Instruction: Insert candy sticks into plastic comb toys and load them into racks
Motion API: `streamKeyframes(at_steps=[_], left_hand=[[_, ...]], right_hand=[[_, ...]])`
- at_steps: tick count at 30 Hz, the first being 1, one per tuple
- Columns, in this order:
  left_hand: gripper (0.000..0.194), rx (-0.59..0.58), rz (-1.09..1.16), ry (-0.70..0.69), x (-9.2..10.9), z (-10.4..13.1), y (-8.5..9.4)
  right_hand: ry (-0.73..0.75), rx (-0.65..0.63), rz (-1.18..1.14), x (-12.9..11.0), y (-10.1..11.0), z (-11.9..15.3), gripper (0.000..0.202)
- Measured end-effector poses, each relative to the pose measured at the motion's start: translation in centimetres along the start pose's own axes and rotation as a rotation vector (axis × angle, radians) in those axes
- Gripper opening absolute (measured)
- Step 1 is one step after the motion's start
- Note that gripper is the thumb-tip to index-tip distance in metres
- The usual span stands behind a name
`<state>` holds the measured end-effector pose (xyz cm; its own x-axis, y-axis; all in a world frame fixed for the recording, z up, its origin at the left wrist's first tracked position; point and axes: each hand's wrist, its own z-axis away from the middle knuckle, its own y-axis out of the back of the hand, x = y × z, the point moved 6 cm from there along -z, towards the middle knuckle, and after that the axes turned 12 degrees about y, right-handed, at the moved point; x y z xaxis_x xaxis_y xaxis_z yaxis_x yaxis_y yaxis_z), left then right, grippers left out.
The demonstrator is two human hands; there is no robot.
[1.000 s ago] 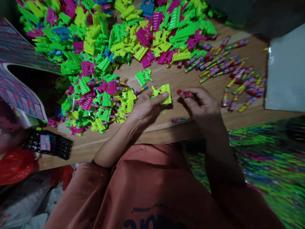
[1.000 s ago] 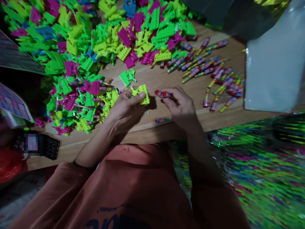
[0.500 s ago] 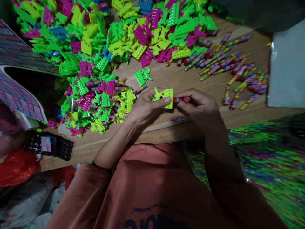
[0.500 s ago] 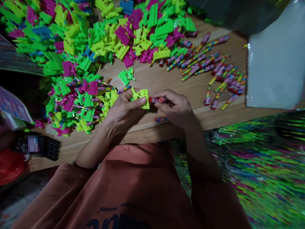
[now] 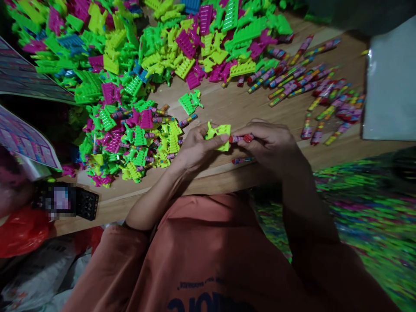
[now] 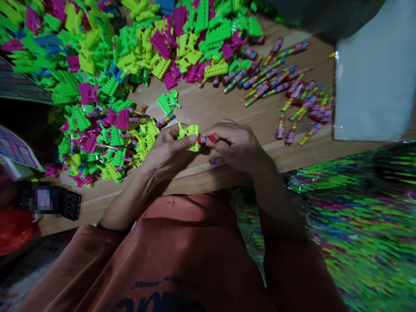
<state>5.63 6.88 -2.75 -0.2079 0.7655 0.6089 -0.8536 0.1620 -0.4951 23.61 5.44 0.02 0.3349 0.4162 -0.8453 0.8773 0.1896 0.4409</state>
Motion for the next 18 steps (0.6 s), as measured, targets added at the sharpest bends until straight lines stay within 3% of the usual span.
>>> streamKeyframes(at_steps=[3, 7, 9, 13, 15, 18], left_hand=[[0.067, 0.008, -0.031, 0.006, -0.4, -0.2, 0.3], [0.058, 0.203, -0.328, -0.210, 0.4, 0.2, 1.0], [0.058, 0.206, -0.391, -0.275, 0.9, 0.6, 0.7], [0.047, 0.218, -0.448, -0.245, 3.2, 2.7, 1.1], [0.040, 0.317, -0.564, -0.268, 5.9, 5.2, 2.7], [0.044, 0.622, -0.824, -0.367, 11.2, 10.5, 6.9]], right_hand=[[0.033, -0.021, 0.042, 0.3, -0.5, 0.2, 0.019], [0.174, -0.027, 0.212, 0.4, -1.2, 0.3, 0.022], [0.219, -0.009, 0.259, -0.1, -1.6, 0.3, 0.023], [0.155, -0.075, 0.190, -1.1, -2.1, 0.4, 0.027], [0.102, -0.088, 0.201, -1.1, -0.7, 1.1, 0.030], [-0.025, 0.082, 0.422, 0.0, 4.9, 3.5, 0.026]])
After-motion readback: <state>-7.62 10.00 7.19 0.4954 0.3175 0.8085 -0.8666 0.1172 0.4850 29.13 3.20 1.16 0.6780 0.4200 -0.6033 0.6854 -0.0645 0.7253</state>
